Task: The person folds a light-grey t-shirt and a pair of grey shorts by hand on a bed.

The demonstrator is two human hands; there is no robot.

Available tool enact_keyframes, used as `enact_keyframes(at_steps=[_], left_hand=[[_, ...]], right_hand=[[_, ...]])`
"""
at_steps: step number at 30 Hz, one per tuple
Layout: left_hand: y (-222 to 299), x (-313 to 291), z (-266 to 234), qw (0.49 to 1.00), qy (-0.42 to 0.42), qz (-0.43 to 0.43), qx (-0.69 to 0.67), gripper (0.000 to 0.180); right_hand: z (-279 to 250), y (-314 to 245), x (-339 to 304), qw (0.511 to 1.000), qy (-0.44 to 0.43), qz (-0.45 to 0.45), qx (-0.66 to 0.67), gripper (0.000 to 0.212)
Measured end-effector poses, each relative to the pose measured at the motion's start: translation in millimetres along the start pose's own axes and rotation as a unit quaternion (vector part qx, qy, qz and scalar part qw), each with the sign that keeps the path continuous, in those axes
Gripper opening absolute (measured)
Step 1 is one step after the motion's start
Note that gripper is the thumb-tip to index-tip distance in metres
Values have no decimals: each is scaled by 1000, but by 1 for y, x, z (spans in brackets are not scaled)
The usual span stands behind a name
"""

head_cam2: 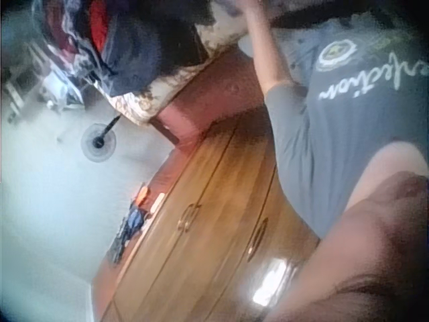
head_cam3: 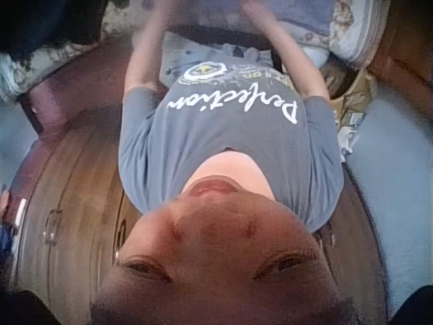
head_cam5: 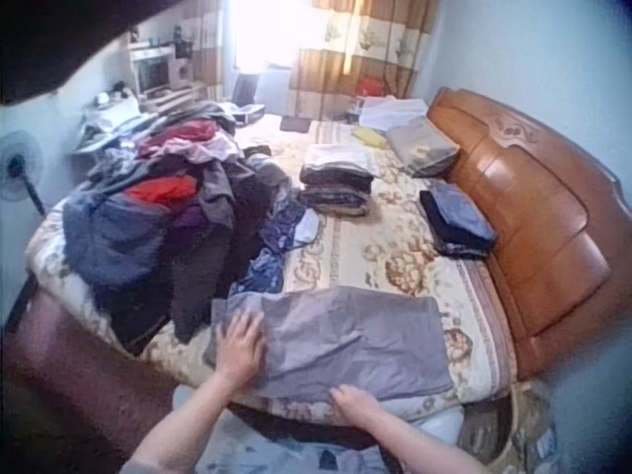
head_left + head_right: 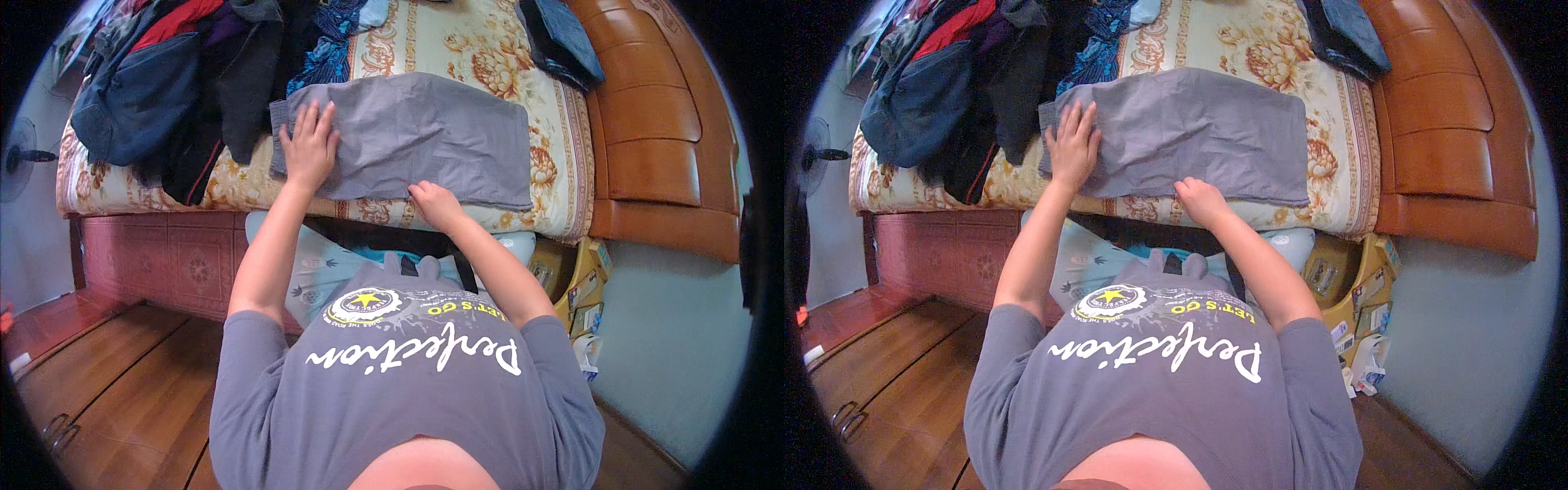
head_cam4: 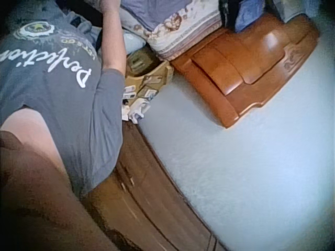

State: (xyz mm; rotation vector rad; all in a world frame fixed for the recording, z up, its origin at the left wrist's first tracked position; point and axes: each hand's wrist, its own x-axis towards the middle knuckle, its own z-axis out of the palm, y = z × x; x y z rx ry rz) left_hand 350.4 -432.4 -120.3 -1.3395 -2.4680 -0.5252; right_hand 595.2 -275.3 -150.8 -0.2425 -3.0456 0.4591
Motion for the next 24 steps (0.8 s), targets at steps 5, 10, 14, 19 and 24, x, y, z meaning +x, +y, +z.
enact_keyframes(at_steps=[5,10,14,19,24], left_hand=[[-61,21,38,983,-140,-102,61,50],[-64,24,42,990,-77,-121,4,50],[-4,33,44,995,-22,-101,19,49],[17,38,62,970,-170,-167,48,55],[-4,25,79,974,-173,-145,28,60]], right_hand=[[6,0,5,999,-14,4,39,16],[-3,11,13,994,21,49,91,19],[-30,60,38,959,176,188,116,32],[-18,90,43,933,11,356,-48,71],[1,110,10,901,16,429,-62,77]])
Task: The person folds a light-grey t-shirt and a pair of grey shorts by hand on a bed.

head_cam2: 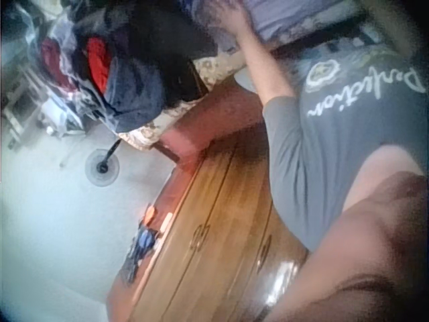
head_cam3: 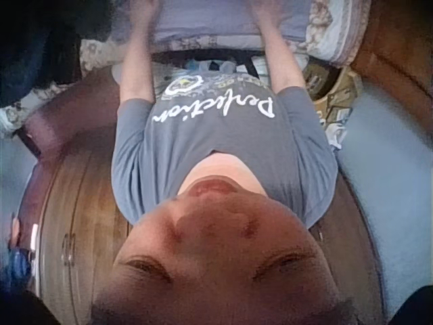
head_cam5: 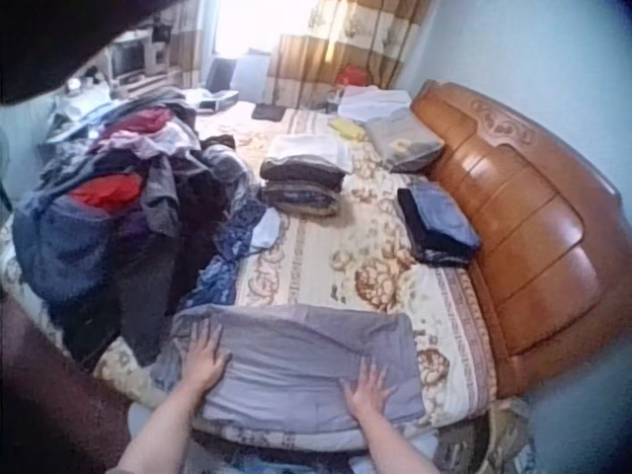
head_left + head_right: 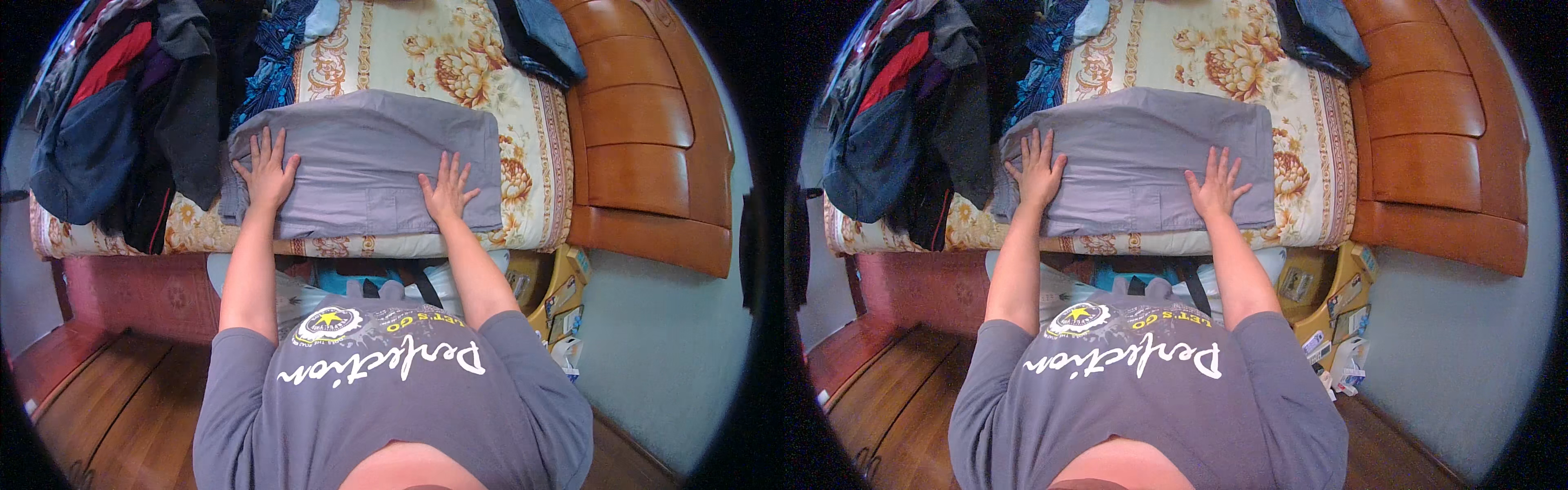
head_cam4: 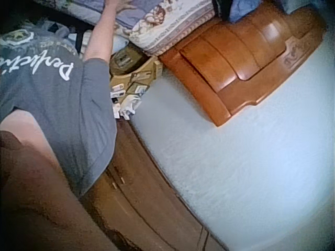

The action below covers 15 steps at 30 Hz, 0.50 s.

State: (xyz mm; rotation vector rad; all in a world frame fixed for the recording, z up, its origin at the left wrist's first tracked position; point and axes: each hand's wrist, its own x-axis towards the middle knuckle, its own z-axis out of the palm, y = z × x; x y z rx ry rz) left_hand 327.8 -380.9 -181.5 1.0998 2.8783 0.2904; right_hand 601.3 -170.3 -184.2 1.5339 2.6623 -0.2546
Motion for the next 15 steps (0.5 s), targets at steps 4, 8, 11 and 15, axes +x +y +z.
enact_keyframes(at_steps=[4,8,11,15], left_hand=[[3,6,-4,999,-31,-9,5,57],[17,6,-11,1000,14,-10,-15,52],[61,15,-17,993,98,64,-6,50],[95,45,-11,995,47,80,25,55]], right_hand=[[-2,4,5,1000,10,-4,9,78],[-23,6,19,998,4,0,57,74],[-34,11,65,994,61,-7,92,65],[-35,11,119,997,63,-36,42,56]])
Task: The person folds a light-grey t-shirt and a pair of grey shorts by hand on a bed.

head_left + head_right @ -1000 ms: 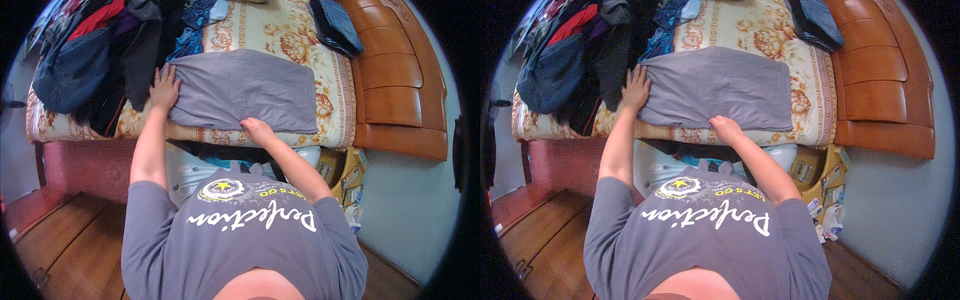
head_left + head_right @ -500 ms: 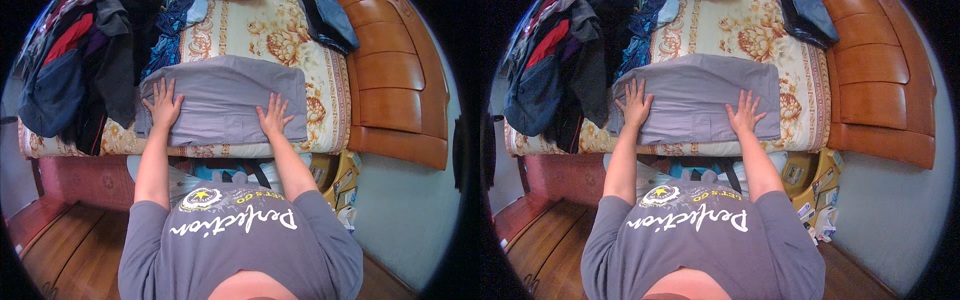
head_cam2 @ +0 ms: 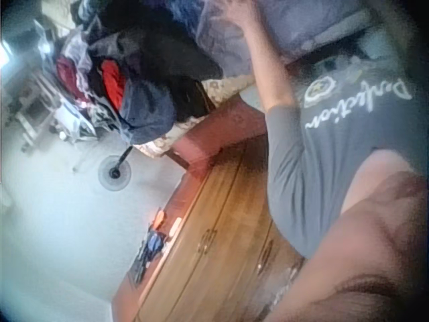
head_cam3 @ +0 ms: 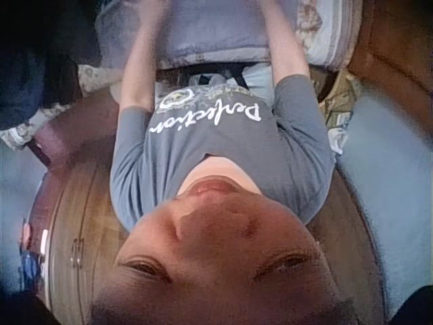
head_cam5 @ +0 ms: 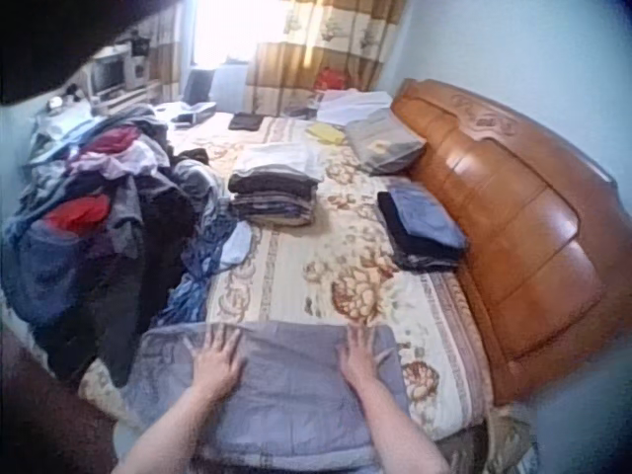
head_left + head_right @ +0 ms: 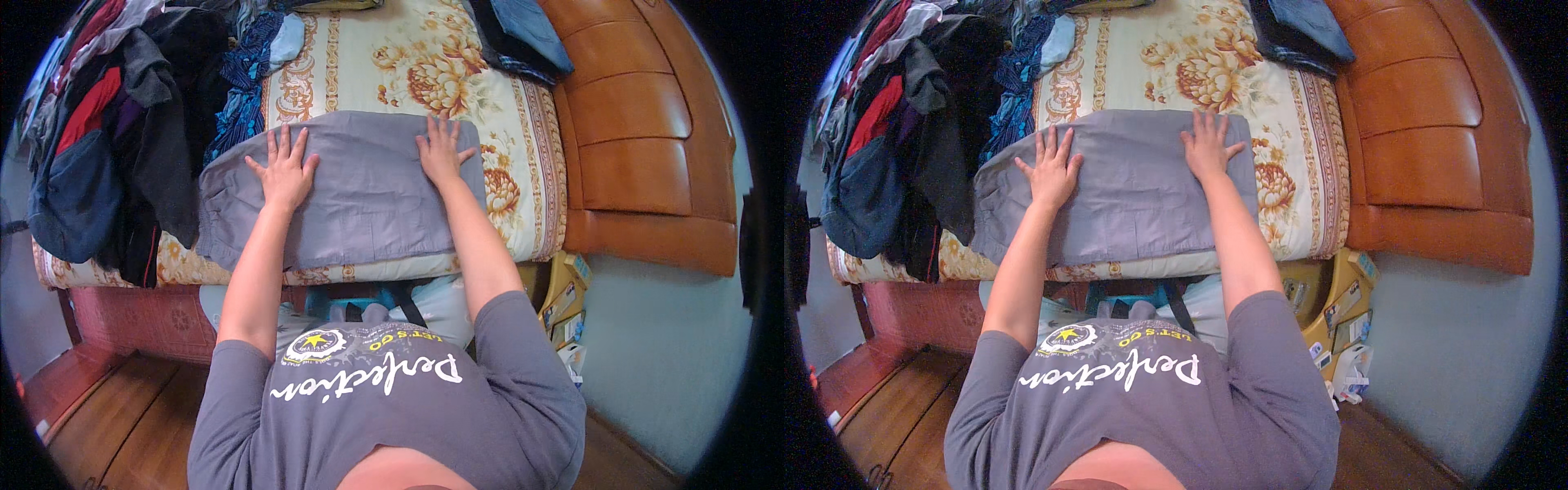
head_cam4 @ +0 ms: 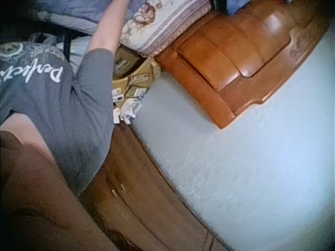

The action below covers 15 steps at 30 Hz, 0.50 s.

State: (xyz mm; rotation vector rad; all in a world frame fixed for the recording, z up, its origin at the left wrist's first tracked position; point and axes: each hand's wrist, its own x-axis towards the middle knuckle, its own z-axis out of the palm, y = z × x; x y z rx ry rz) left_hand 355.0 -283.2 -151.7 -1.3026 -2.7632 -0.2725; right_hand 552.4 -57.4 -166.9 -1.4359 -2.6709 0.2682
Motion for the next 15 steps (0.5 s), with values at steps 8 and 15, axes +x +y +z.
enact_keyframes(at_steps=[8,15], left_hand=[[-17,2,32,999,0,-33,28,60],[-22,3,36,999,-7,-31,37,61]], right_hand=[[40,47,8,987,114,76,-83,60],[34,49,4,969,203,115,83,55]])
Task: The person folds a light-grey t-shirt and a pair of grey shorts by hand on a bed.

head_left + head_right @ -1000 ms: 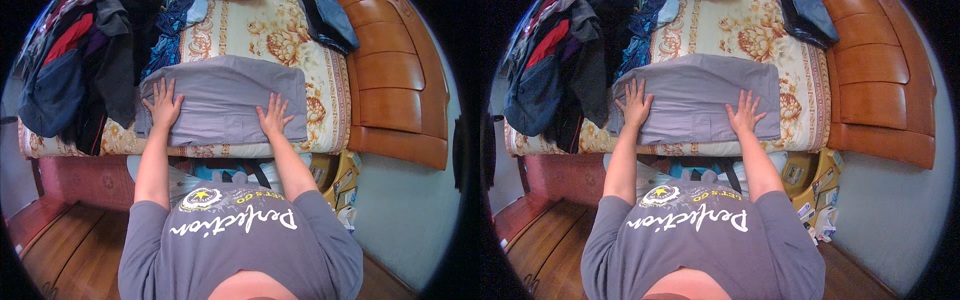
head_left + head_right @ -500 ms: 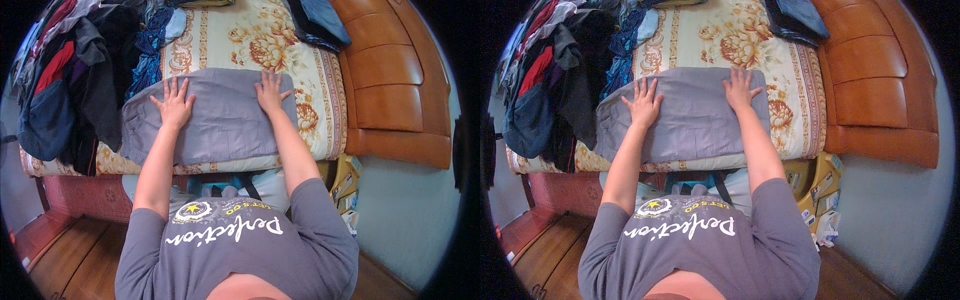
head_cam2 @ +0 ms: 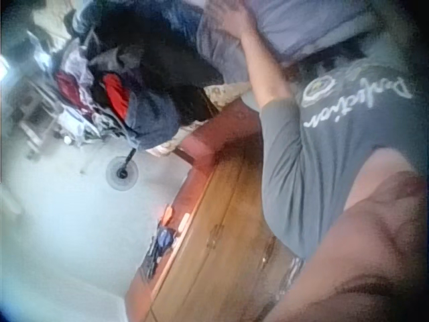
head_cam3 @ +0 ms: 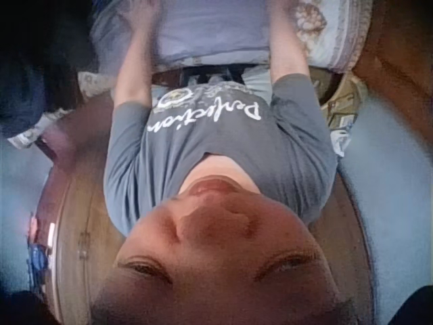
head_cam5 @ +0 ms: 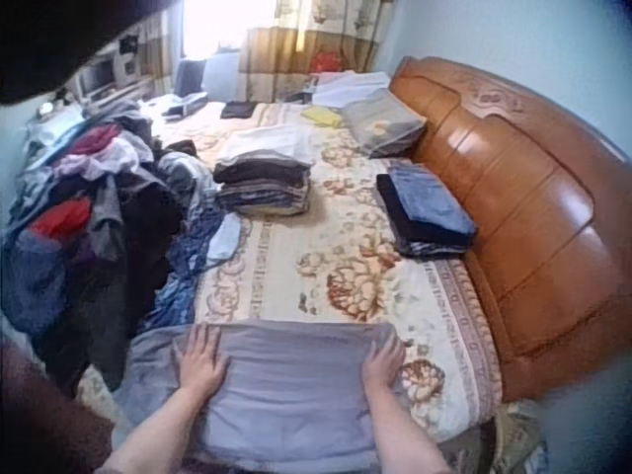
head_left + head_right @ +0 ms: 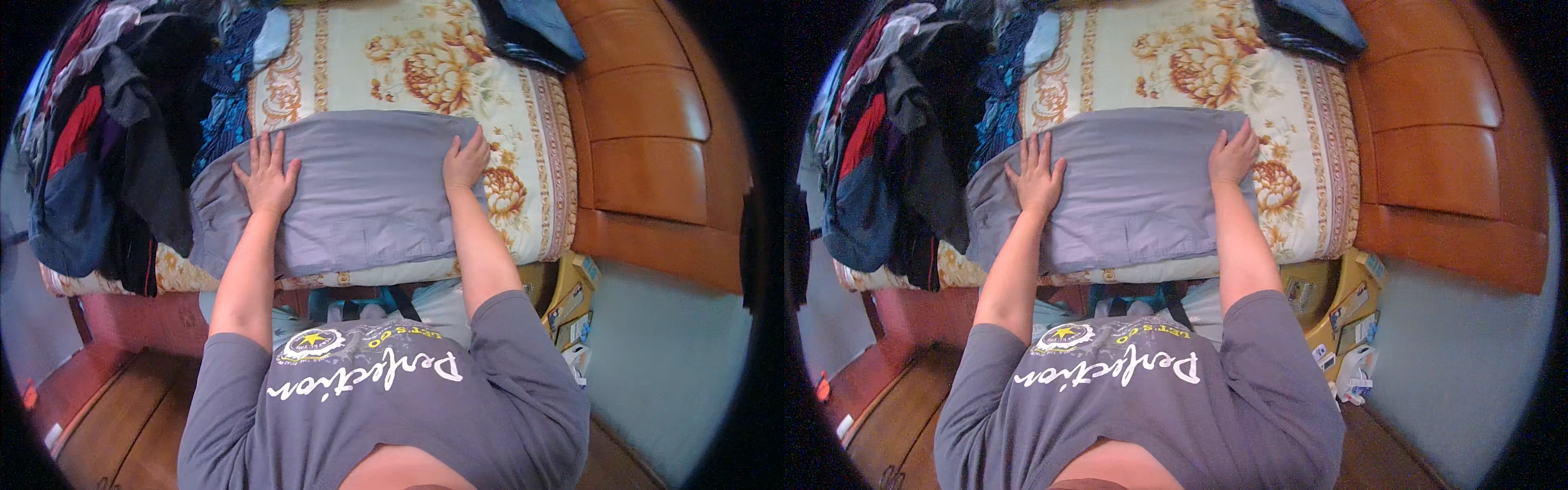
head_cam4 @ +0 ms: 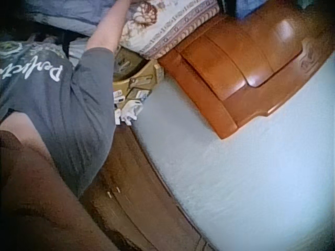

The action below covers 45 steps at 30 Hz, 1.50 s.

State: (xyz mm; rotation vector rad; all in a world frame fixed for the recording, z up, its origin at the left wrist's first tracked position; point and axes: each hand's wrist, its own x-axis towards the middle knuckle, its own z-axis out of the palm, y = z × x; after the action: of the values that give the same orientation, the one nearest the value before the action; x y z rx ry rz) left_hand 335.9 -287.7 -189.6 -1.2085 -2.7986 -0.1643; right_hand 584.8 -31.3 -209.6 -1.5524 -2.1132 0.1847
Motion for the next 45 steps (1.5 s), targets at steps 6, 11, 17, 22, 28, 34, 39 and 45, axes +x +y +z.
enact_keyframes(at_steps=[6,11,17,22,28,34,39,45], left_hand=[[34,12,-14,990,73,85,-89,59],[87,41,-25,988,6,150,-46,56],[94,56,-11,986,33,150,-61,48],[89,73,-4,974,-21,160,-156,24],[84,75,13,983,16,111,-143,16],[74,9,-34,988,-6,141,-61,54],[23,-40,-27,981,-38,112,-152,56],[-27,-45,-63,998,50,21,-43,62]], right_hand=[[-19,14,60,997,-48,37,57,31],[-16,11,79,988,-135,66,36,26],[-13,10,70,997,-51,55,-23,20],[1,16,64,996,-35,26,-83,18],[9,14,60,997,-16,13,-80,20],[-23,3,14,994,11,-109,-18,48],[-51,7,-64,965,-203,-132,-99,64],[-38,-37,-21,972,-115,-177,102,46]])
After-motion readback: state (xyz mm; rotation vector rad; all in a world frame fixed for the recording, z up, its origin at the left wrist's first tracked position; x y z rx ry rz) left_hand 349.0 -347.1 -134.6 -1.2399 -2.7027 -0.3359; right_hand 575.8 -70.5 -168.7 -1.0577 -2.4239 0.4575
